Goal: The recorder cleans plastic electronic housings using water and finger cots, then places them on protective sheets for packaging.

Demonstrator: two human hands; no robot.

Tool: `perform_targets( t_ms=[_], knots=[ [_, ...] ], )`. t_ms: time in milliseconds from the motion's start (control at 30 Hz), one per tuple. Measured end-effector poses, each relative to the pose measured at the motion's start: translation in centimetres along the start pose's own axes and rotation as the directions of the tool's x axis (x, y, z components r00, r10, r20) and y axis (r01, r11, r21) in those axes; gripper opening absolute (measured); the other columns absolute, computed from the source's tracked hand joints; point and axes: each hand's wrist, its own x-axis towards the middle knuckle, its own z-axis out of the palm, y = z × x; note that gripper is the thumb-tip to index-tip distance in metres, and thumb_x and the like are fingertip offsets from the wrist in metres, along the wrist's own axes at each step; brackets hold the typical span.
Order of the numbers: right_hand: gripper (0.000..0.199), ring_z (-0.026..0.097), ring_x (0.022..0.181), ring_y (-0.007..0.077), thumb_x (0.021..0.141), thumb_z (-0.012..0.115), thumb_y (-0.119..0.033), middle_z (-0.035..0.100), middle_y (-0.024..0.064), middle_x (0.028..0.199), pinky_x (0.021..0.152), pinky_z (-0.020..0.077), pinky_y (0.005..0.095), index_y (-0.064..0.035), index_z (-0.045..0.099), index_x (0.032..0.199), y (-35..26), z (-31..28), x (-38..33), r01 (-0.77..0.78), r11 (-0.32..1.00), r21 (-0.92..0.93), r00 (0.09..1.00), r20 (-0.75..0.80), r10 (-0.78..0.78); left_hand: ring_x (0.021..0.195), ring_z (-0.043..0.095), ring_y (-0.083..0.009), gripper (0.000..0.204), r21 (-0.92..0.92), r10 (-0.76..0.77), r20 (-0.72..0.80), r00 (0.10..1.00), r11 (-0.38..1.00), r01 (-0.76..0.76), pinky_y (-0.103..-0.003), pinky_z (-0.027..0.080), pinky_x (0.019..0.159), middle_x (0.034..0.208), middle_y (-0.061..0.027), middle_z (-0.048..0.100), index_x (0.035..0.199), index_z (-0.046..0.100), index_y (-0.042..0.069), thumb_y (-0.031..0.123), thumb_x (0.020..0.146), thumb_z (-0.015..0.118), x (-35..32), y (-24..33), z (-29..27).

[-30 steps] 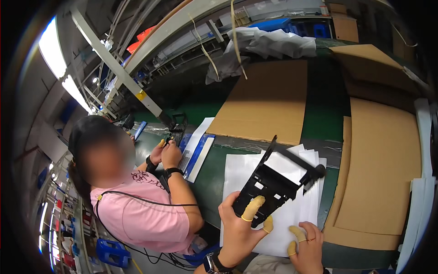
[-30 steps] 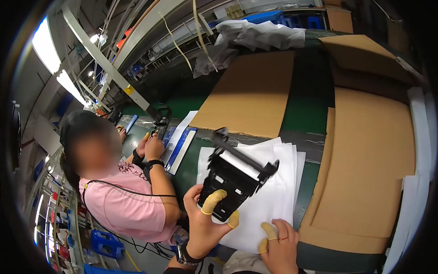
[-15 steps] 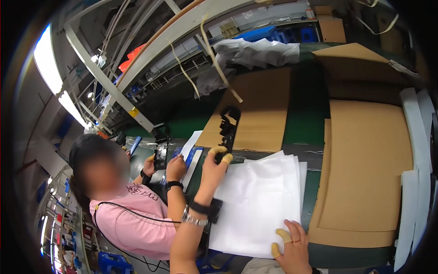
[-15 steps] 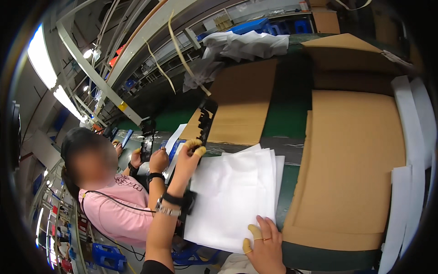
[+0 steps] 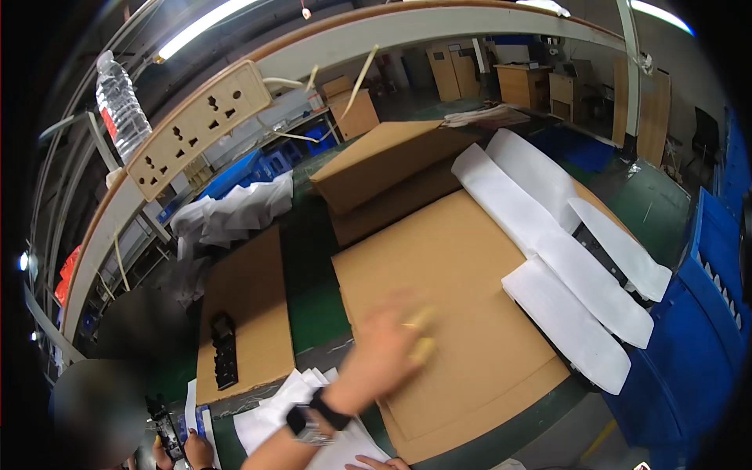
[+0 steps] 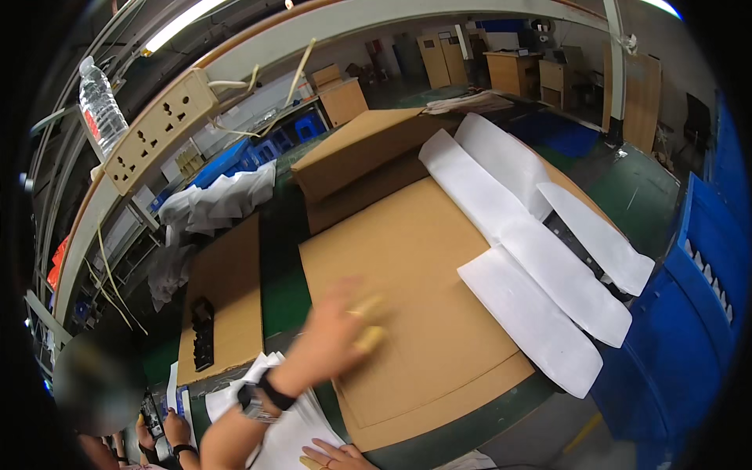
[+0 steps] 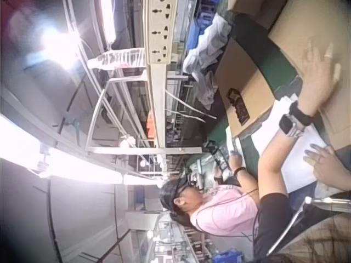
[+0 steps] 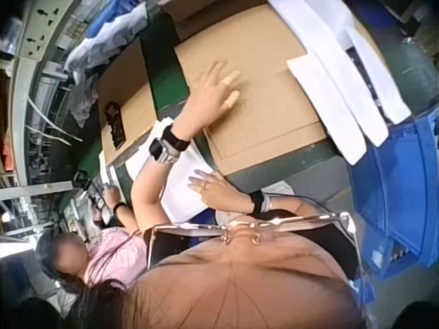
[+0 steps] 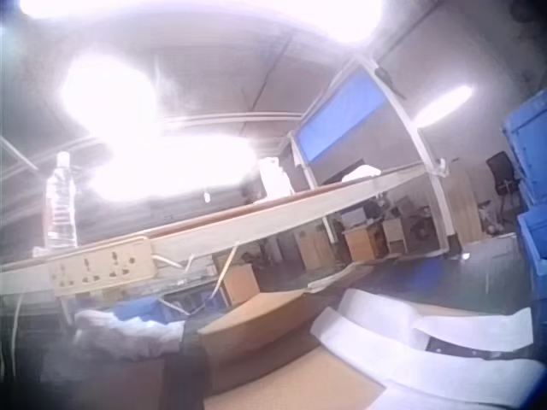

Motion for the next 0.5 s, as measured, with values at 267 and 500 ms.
perform_targets(
  t_ms=[267, 500],
  knots=[
    [0.047, 0.034, 0.126, 0.0271, 0.073, 0.056, -0.013, 0.049, 0.0104, 0.126, 0.094, 0.0298, 0.0436, -0.0038, 0.053, 0.119, -0.1, 1.2, 0.7, 0.012, 0.994, 0.105, 0.98, 0.198, -0.033, 0.136, 0.019, -0.0317, 0.045, 0.025, 0.312, 0.073, 0.947, 0.949, -0.315, -0.055, 0.013, 0.108, 0.144, -0.0194, 0.025, 0.1, 0.059, -0.001, 0.026, 0.065, 0.069, 6.6, 7.6, 6.0],
    [0.045, 0.036, 0.125, 0.0287, 0.076, 0.053, -0.015, 0.049, 0.0116, 0.127, 0.095, 0.0293, 0.045, -0.0075, 0.052, 0.121, 0.0, 1.8, 0.4, -0.017, 1.0, 0.007, 0.999, 0.045, 0.017, 0.105, 0.047, -0.0426, 0.049, -0.179, 0.315, 0.207, 0.926, 0.943, -0.28, -0.045, 0.036, 0.097, 0.113, -0.0263, 0.045, 0.1, 0.057, -0.001, 0.021, 0.059, 0.073, 0.7, 4.6, 4.1]
  ],
)
